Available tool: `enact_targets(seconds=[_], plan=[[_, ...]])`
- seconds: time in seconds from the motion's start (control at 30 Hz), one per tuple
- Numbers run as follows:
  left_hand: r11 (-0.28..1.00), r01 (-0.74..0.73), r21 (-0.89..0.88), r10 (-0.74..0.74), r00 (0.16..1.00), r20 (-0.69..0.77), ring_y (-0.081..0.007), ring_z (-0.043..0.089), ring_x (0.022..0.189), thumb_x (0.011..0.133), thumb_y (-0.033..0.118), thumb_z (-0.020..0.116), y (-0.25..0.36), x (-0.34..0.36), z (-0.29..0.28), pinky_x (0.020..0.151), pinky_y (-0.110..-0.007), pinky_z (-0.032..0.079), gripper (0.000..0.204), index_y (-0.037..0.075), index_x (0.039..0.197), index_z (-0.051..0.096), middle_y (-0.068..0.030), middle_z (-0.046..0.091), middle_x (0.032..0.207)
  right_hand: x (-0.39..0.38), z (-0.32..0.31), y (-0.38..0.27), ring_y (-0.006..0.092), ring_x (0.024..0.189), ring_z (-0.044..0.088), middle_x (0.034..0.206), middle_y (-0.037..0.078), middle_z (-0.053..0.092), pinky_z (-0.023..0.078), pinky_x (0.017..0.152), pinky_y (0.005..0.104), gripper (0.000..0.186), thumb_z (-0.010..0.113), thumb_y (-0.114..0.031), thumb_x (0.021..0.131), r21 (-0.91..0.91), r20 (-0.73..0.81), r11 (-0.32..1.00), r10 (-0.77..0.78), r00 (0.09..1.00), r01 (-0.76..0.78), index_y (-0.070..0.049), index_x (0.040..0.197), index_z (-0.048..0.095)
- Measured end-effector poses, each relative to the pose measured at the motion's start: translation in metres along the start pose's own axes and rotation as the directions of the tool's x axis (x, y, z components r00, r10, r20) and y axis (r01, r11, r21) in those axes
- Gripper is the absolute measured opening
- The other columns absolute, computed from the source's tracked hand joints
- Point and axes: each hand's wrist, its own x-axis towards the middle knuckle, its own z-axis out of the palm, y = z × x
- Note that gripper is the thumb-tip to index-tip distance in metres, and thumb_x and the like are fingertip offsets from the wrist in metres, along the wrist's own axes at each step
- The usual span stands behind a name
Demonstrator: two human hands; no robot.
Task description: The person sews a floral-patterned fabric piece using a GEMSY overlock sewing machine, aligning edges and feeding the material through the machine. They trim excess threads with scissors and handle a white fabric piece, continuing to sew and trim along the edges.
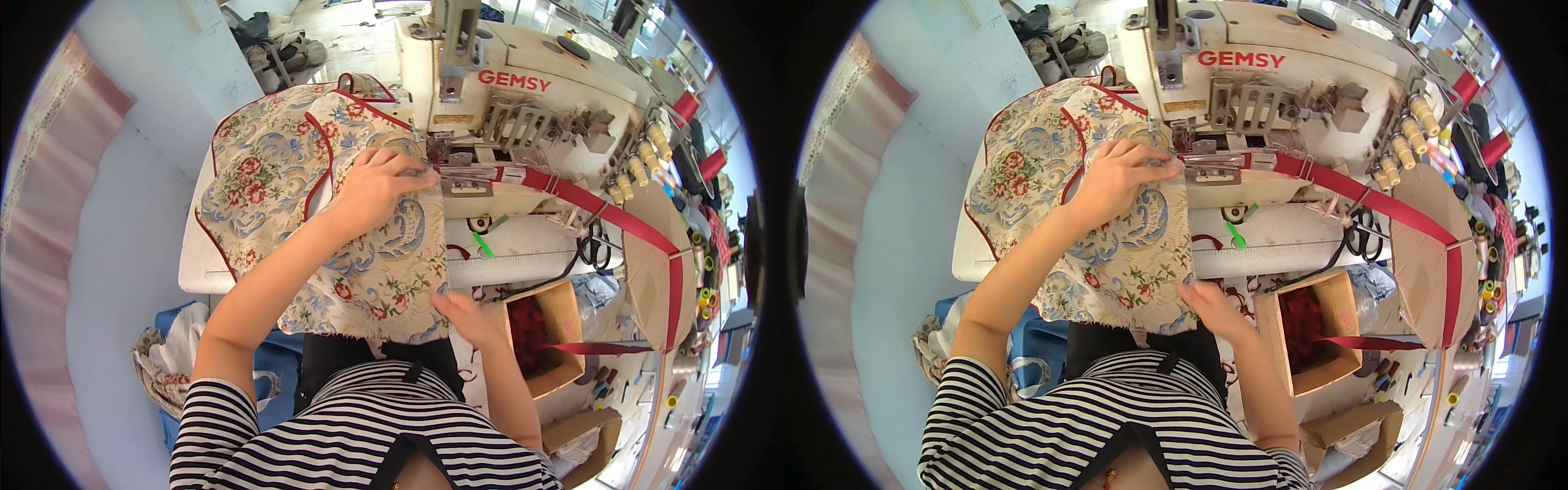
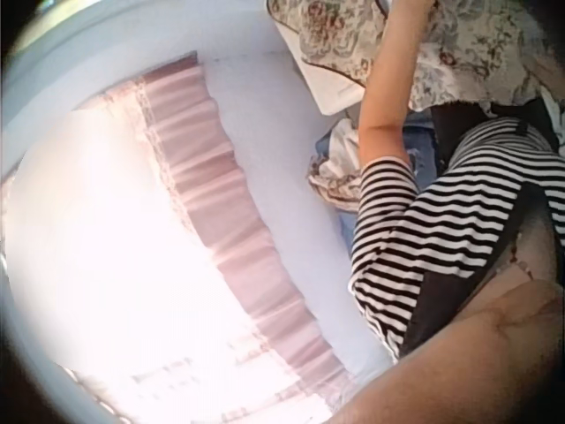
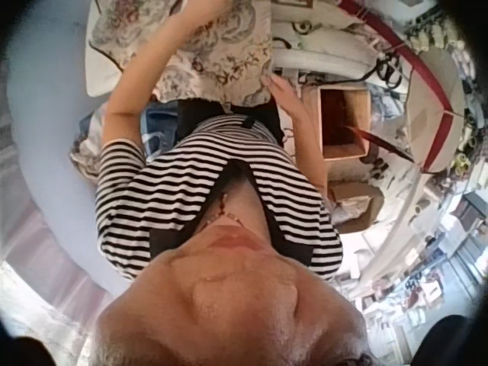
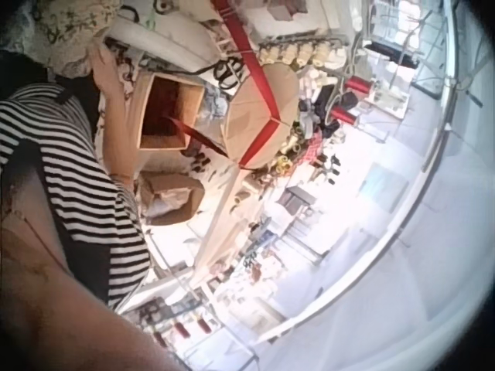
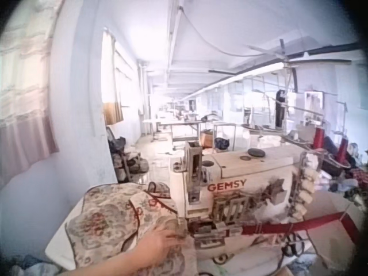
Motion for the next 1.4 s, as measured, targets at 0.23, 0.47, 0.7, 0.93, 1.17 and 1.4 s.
enact_targets(seconds=[0.23, 0.47, 0.7, 0.93, 1.17, 1.4], plan=[[0.900, 0.283, -0.331, -0.334, 0.937, -0.107, -0.0312, 0.059, 0.095, 0.079, -0.003, 0.050, -0.041, 0.035, 0.016, 0.080, -0.040, 0.048, 0.022, 0.004, 0.095, 0.065, -0.0099, 0.059, 0.108, -0.049, 0.047, 0.044, 0.0080, 0.088, 0.052, 0.096, 0.001, 0.061, 0.043, 0.080, 0.0231, 0.027, 0.051, -0.020, 0.096, 0.335, -0.136, 0.942, 0.053, 0.989, -0.005, 0.004, 0.104, 0.059], [0.872, 0.484, -0.068, -0.449, 0.848, 0.283, -0.0340, 0.059, 0.096, 0.082, 0.025, 0.063, -0.049, 0.063, 0.018, 0.080, -0.044, 0.047, 0.030, 0.002, 0.100, 0.059, -0.0126, 0.057, 0.110, -0.066, 0.067, 0.039, 0.0088, 0.085, 0.056, 0.096, 0.003, 0.063, 0.046, 0.079, 0.0236, 0.024, 0.050, -0.015, 0.096, 0.356, -0.183, 0.934, 0.029, 0.983, 0.039, 0.005, 0.109, 0.058], [0.863, 0.499, -0.081, -0.474, 0.854, 0.217, -0.0339, 0.059, 0.096, 0.082, 0.029, 0.065, -0.046, 0.058, 0.032, 0.078, -0.044, 0.048, 0.038, 0.005, 0.110, 0.055, -0.0125, 0.058, 0.107, -0.074, 0.067, 0.035, 0.0097, 0.086, 0.057, 0.098, 0.004, 0.063, 0.046, 0.080, 0.0243, 0.026, 0.048, -0.015, 0.097, 0.265, -0.220, 0.964, 0.034, 0.975, 0.026, 0.005, 0.111, 0.057], [0.901, 0.432, -0.046, -0.426, 0.898, 0.108, -0.0332, 0.058, 0.096, 0.079, 0.015, 0.059, -0.052, 0.054, 0.038, 0.076, -0.044, 0.048, 0.027, 0.005, 0.103, 0.055, -0.0108, 0.056, 0.102, -0.069, 0.058, 0.023, 0.0088, 0.084, 0.056, 0.096, 0.003, 0.063, 0.047, 0.078, 0.0246, 0.025, 0.048, -0.015, 0.097, 0.234, -0.213, 0.972, 0.018, 0.977, 0.034, 0.005, 0.110, 0.056], [0.911, 0.406, 0.078, -0.410, 0.911, 0.051, -0.0312, 0.058, 0.093, 0.080, 0.014, 0.057, -0.070, 0.063, 0.039, 0.074, -0.043, 0.049, 0.018, 0.004, 0.094, 0.055, -0.0094, 0.056, 0.098, -0.049, 0.045, 0.008, 0.0070, 0.081, 0.055, 0.093, 0.002, 0.062, 0.047, 0.075, 0.0235, 0.024, 0.048, -0.016, 0.097, 0.197, -0.283, 0.970, -0.082, 0.956, 0.142, 0.003, 0.110, 0.057], [0.889, 0.442, 0.124, -0.448, 0.893, 0.028, -0.0295, 0.058, 0.094, 0.082, 0.020, 0.059, -0.094, 0.069, 0.044, 0.075, -0.041, 0.049, 0.019, 0.005, 0.093, 0.057, -0.0086, 0.057, 0.099, -0.026, 0.036, -0.012, 0.0053, 0.078, 0.050, 0.085, 0.000, 0.060, 0.044, 0.071, 0.0214, 0.021, 0.049, -0.015, 0.096, 0.117, -0.312, 0.979, -0.121, 0.942, 0.165, 0.003, 0.101, 0.058]])
